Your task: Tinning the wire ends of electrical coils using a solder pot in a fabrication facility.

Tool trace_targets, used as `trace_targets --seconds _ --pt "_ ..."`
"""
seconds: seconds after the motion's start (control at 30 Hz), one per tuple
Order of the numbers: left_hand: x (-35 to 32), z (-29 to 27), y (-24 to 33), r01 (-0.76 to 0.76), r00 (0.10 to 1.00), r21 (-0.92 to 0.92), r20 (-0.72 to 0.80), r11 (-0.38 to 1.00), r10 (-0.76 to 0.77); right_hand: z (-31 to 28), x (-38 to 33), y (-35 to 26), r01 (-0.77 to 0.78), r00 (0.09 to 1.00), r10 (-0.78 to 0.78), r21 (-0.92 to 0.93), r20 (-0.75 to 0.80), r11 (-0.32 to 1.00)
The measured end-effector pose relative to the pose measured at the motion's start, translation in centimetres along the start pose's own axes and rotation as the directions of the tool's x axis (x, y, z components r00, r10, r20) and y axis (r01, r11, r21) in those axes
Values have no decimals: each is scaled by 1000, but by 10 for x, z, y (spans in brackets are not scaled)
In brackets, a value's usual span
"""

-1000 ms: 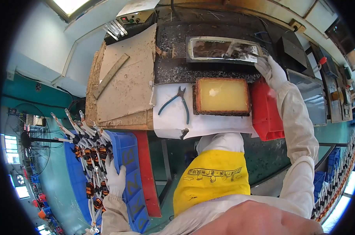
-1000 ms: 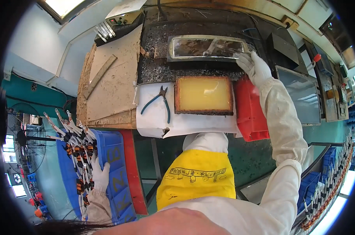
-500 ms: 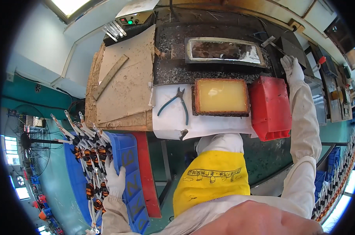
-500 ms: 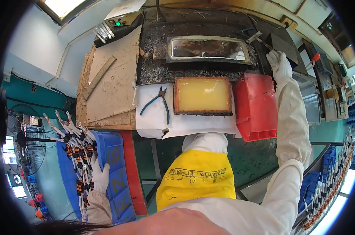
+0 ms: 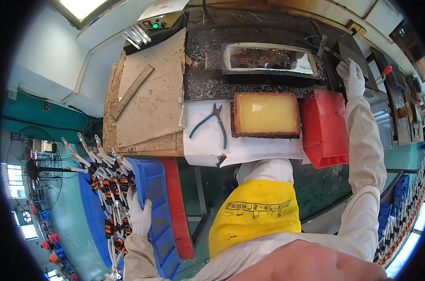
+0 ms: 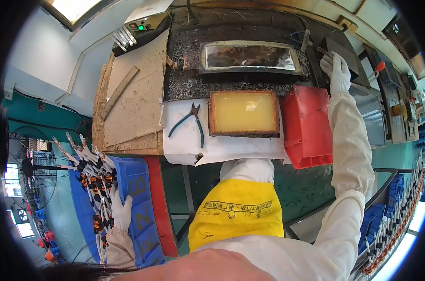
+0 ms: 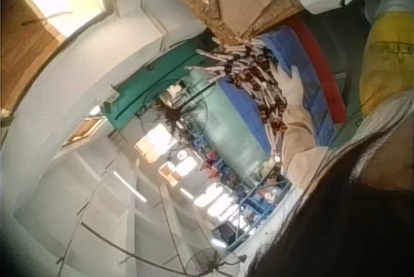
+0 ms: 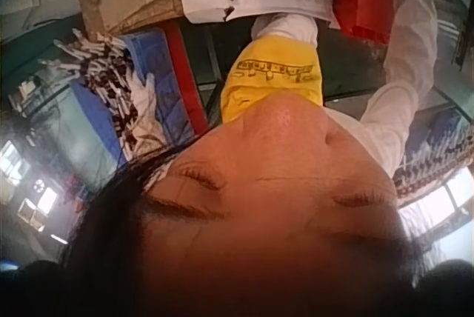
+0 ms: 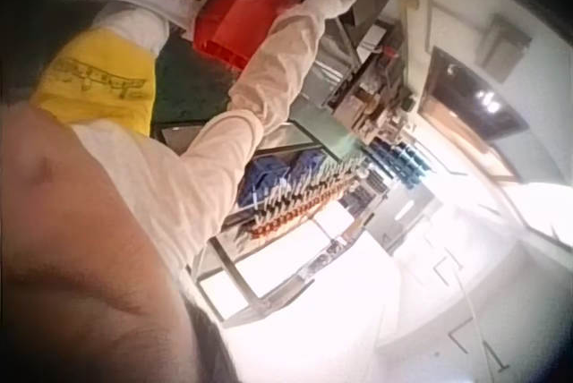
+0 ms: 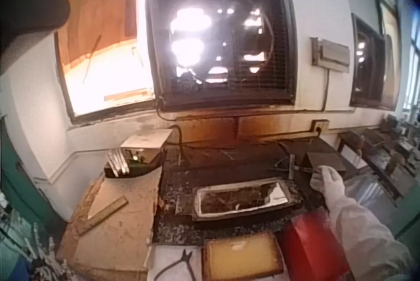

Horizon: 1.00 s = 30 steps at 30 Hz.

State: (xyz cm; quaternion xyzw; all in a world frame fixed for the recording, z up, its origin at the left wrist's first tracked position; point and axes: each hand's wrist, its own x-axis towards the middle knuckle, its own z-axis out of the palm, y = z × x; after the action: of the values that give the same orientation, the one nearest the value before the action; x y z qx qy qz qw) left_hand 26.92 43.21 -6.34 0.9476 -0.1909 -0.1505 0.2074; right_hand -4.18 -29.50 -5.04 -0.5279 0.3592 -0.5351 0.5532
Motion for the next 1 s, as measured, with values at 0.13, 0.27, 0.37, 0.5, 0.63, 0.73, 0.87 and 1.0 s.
trace_targets --seconds 0.13,0.27,0.37,0.5,0.63,0.73,0.87,1.0 --pt "0 1 0 -18 1000 21 -12 1000 19 8 -15 -30 113 993 -117 -184 -8 976" --pt "0 -1 0 -17 1000 -11 -5 1000 17 -13 -11 -48 158 985 -170 -533 26 831" --pt "0 -2 -1 -48 999 7 -6 999 48 -48 3 -35 -26 1000 30 -520 -1 854" --pt "5 -1 1 -55 998 -3 -3 998 55 -87 -3 -10 -333 936 353 -351 -8 875" --pt "-2 0 1 -9 1000 -13 -5 1000 9 -87 -2 5 -352 936 341 -288 -92 890" --pt "-2 0 -2 -19 1000 3 -13 1000 19 -95 -5 -10 -259 958 199 -319 -208 912" --pt "-6 -2 0 8 999 -42 -41 999 -10 -39 -61 -53 -172 985 158 -455 -69 874" --pt "1 2 -6 -102 992 -24 -75 995 100 -37 -101 -35 -206 951 272 -355 147 912"
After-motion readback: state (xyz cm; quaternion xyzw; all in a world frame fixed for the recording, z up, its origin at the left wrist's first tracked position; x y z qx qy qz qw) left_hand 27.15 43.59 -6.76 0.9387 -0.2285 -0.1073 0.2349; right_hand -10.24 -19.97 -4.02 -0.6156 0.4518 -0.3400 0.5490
